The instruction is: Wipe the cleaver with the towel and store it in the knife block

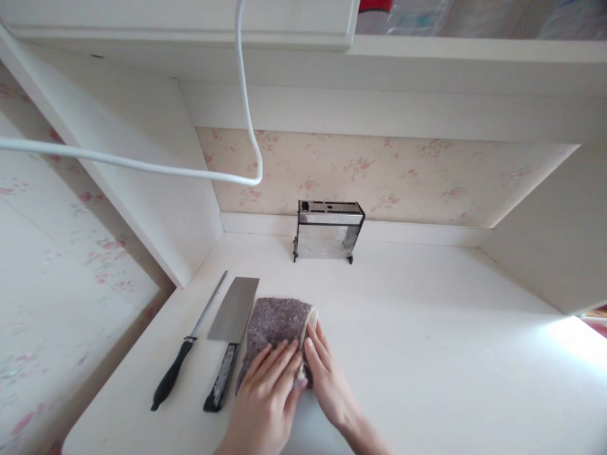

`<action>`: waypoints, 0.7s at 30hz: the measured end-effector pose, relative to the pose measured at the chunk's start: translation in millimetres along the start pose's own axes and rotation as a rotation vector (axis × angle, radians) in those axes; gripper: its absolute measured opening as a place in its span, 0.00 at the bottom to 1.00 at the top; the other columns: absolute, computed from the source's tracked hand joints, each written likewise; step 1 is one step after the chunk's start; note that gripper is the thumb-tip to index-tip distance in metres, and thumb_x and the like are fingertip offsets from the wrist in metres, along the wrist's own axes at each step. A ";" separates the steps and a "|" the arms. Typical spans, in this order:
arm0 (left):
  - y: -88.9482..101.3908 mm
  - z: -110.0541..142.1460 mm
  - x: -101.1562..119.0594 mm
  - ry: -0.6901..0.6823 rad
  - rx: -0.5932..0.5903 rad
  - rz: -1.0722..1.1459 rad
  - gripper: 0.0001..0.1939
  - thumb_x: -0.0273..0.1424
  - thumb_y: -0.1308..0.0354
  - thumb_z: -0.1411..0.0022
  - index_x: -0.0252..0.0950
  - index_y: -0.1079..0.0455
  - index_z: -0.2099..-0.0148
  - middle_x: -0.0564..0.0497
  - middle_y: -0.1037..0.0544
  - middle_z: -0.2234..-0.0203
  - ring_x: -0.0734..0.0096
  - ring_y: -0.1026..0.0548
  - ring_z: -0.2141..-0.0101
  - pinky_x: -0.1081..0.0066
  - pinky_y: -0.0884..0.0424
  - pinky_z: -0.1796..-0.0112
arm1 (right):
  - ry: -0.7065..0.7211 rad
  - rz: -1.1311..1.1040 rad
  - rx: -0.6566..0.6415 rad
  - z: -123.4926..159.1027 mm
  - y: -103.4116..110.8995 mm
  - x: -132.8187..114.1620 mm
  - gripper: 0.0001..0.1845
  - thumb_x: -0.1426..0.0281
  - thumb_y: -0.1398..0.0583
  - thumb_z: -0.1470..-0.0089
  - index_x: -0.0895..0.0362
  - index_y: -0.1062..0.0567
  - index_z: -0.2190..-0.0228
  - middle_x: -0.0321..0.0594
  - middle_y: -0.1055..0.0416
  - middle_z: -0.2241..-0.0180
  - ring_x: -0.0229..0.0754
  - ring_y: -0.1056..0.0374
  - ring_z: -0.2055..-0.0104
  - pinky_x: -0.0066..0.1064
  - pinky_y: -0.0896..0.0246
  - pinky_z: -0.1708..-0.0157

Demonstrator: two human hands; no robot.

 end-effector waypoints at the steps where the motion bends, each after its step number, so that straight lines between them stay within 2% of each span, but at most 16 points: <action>1: -3.0 1.8 3.2 -0.082 -0.028 -0.021 0.21 0.32 0.46 0.35 0.36 0.33 0.41 0.49 0.24 0.48 0.63 0.25 0.49 0.63 0.28 0.49 | -0.009 -0.011 -0.008 0.4 -0.1 0.4 0.40 0.45 0.55 0.39 0.55 0.46 0.35 0.37 0.65 0.31 0.44 0.73 0.29 0.44 0.76 0.32; 4: -4.1 9.4 4.0 -0.263 -0.092 -0.037 0.24 0.40 0.44 0.37 0.38 0.32 0.42 0.50 0.24 0.47 0.63 0.25 0.50 0.67 0.26 0.51 | -0.052 -0.055 -0.053 -2.5 10.9 0.7 0.38 0.44 0.51 0.41 0.54 0.37 0.39 0.41 0.54 0.32 0.49 0.64 0.30 0.47 0.71 0.32; 6: 3.7 10.5 -1.5 -0.314 -0.135 0.024 0.24 0.45 0.42 0.40 0.42 0.29 0.44 0.52 0.25 0.46 0.63 0.24 0.51 0.69 0.24 0.54 | -0.065 -0.110 -0.089 -10.6 28.5 -2.0 0.36 0.44 0.48 0.43 0.54 0.31 0.43 0.44 0.42 0.36 0.52 0.51 0.33 0.49 0.59 0.35; 7: 9.4 7.8 -6.6 -0.296 -0.162 0.074 0.24 0.45 0.41 0.41 0.44 0.28 0.45 0.53 0.25 0.47 0.64 0.23 0.52 0.70 0.24 0.55 | -0.067 -0.138 -0.093 -17.5 40.9 -4.6 0.34 0.45 0.46 0.44 0.54 0.29 0.45 0.45 0.37 0.39 0.52 0.44 0.36 0.48 0.51 0.37; 9: 21.3 -6.0 -22.9 -0.150 -0.210 0.210 0.19 0.44 0.40 0.41 0.48 0.27 0.47 0.55 0.23 0.49 0.67 0.22 0.54 0.72 0.23 0.57 | -0.062 -0.170 -0.039 -37.4 73.6 -12.5 0.31 0.47 0.44 0.46 0.54 0.28 0.49 0.46 0.31 0.45 0.50 0.34 0.44 0.46 0.39 0.45; 11: 28.2 -30.4 -46.0 0.096 -0.244 0.406 0.14 0.40 0.44 0.36 0.50 0.26 0.49 0.57 0.22 0.51 0.70 0.22 0.55 0.73 0.24 0.54 | -0.041 -0.151 0.102 -64.1 114.2 -25.7 0.26 0.52 0.42 0.47 0.54 0.28 0.51 0.45 0.28 0.50 0.47 0.30 0.49 0.42 0.36 0.49; 13: 24.1 -63.4 -68.6 0.305 -0.296 0.698 0.15 0.40 0.50 0.32 0.48 0.26 0.49 0.54 0.23 0.50 0.70 0.24 0.52 0.70 0.27 0.51 | -0.007 -0.149 0.269 -93.3 155.3 -44.4 0.22 0.57 0.42 0.47 0.55 0.29 0.53 0.45 0.27 0.52 0.45 0.29 0.52 0.39 0.34 0.52; 15: 12.7 -103.4 -93.4 0.499 -0.258 0.938 0.19 0.43 0.50 0.33 0.42 0.29 0.46 0.48 0.23 0.50 0.66 0.23 0.53 0.66 0.27 0.52 | 0.007 -0.151 0.403 -121.2 189.4 -65.0 0.24 0.59 0.42 0.48 0.56 0.31 0.51 0.48 0.28 0.51 0.45 0.30 0.53 0.37 0.33 0.55; 18: -10.3 -166.4 -127.2 0.669 -0.051 1.188 0.23 0.41 0.47 0.35 0.32 0.31 0.43 0.40 0.30 0.43 0.58 0.29 0.46 0.61 0.30 0.49 | 0.044 -0.127 0.467 -156.0 218.5 -95.4 0.31 0.58 0.42 0.48 0.53 0.37 0.44 0.48 0.34 0.44 0.46 0.35 0.47 0.36 0.36 0.52; 21: -34.1 -216.7 -146.9 0.682 0.034 1.188 0.24 0.40 0.50 0.33 0.32 0.35 0.40 0.41 0.38 0.37 0.56 0.39 0.38 0.57 0.38 0.43 | 0.066 -0.094 0.462 -178.7 225.3 -115.4 0.35 0.55 0.42 0.47 0.53 0.41 0.41 0.49 0.39 0.40 0.49 0.38 0.43 0.40 0.39 0.49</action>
Point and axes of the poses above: each hand's wrist, its own z-axis away from the middle knuckle, its own y-axis out of the back of the hand, x = y × z, the point moved 5 cm from there along -z, towards the middle knuckle
